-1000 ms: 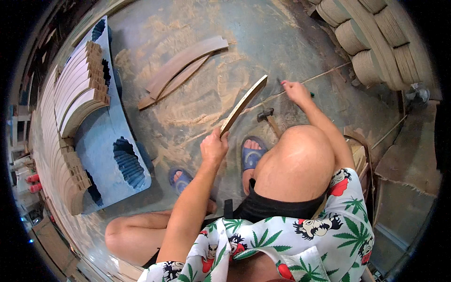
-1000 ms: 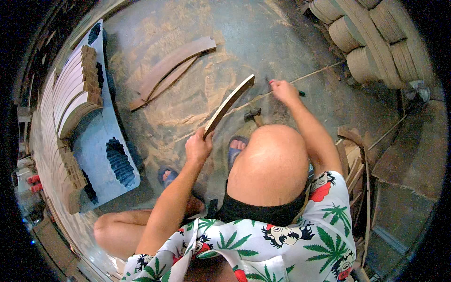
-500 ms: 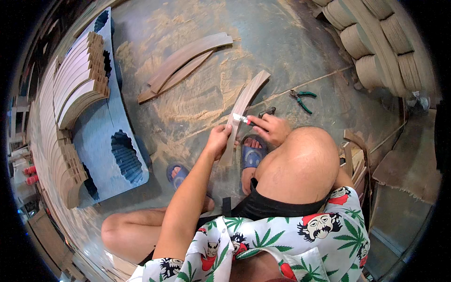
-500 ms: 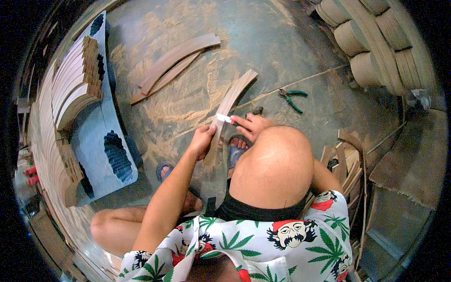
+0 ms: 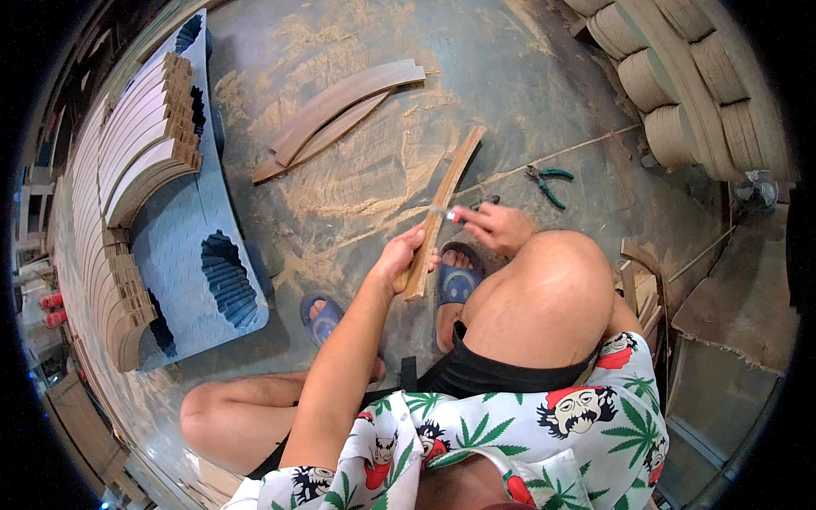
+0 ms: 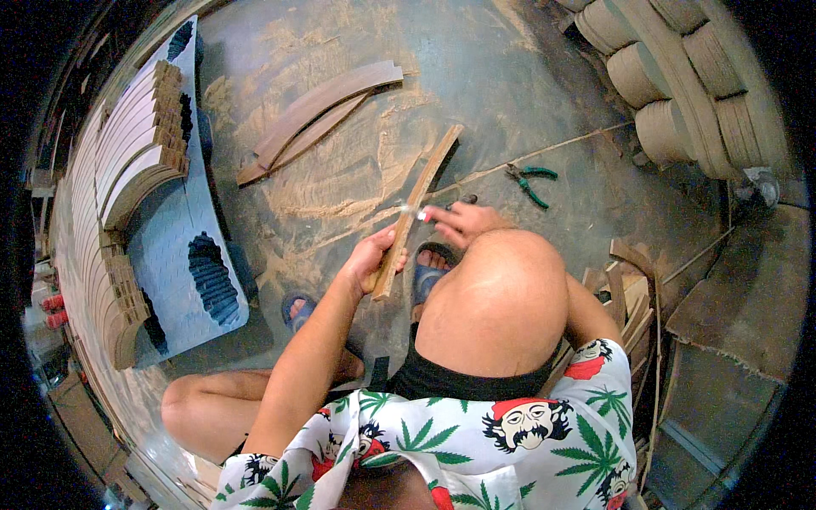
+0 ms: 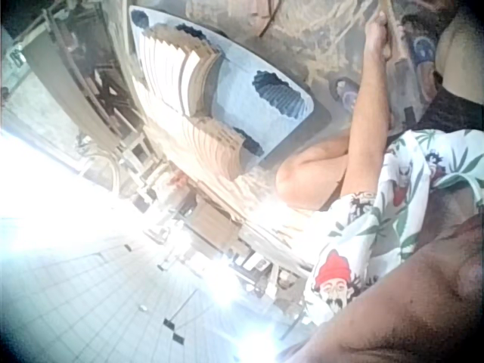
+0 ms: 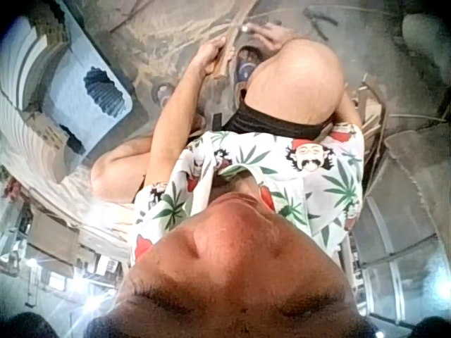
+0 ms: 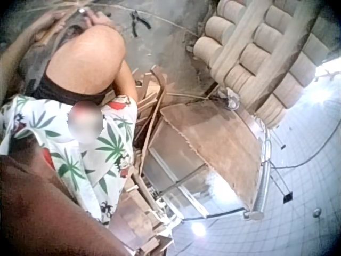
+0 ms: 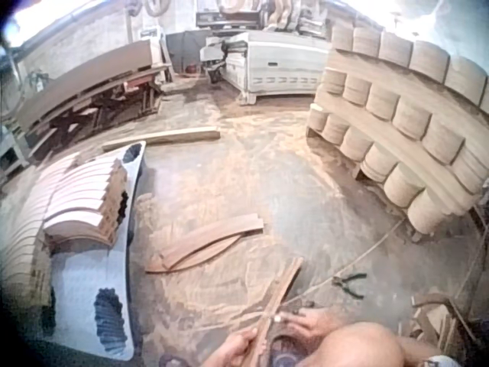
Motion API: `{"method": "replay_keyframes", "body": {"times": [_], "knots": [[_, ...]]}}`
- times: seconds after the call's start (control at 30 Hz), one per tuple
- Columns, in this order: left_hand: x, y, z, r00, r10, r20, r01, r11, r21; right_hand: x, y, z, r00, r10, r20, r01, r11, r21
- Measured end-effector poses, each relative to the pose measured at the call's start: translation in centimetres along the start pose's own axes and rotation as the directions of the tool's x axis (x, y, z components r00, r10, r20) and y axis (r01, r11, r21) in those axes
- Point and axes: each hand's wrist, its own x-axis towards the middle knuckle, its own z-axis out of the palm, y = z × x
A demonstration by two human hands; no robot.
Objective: The person sits on the floor and assembles curved wooden pieces. They use a hammer to tap the pieces together and a utility knife to trim edges, working on multiple pieces sequentially.
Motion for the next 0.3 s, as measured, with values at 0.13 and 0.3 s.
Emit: {"method": "replay_keyframes", "body": {"times": [0.13, 0.3], "knots": [[-0.3, -0.1, -0.5, 0.998, -0.040, 0.050, 0.042, 0.998, -0.037, 0.9, 1.2, -0.5, 0.999, 0.037, -0.010, -0.038, 0.998, -0.044], [-0.3, 0.2, -0.9, 0.993, -0.072, 0.096, 0.078, 0.995, -0.061, 2.2, 7.3, -1.5, 0.929, 0.316, -0.192, -0.349, 0.921, -0.174]]}}
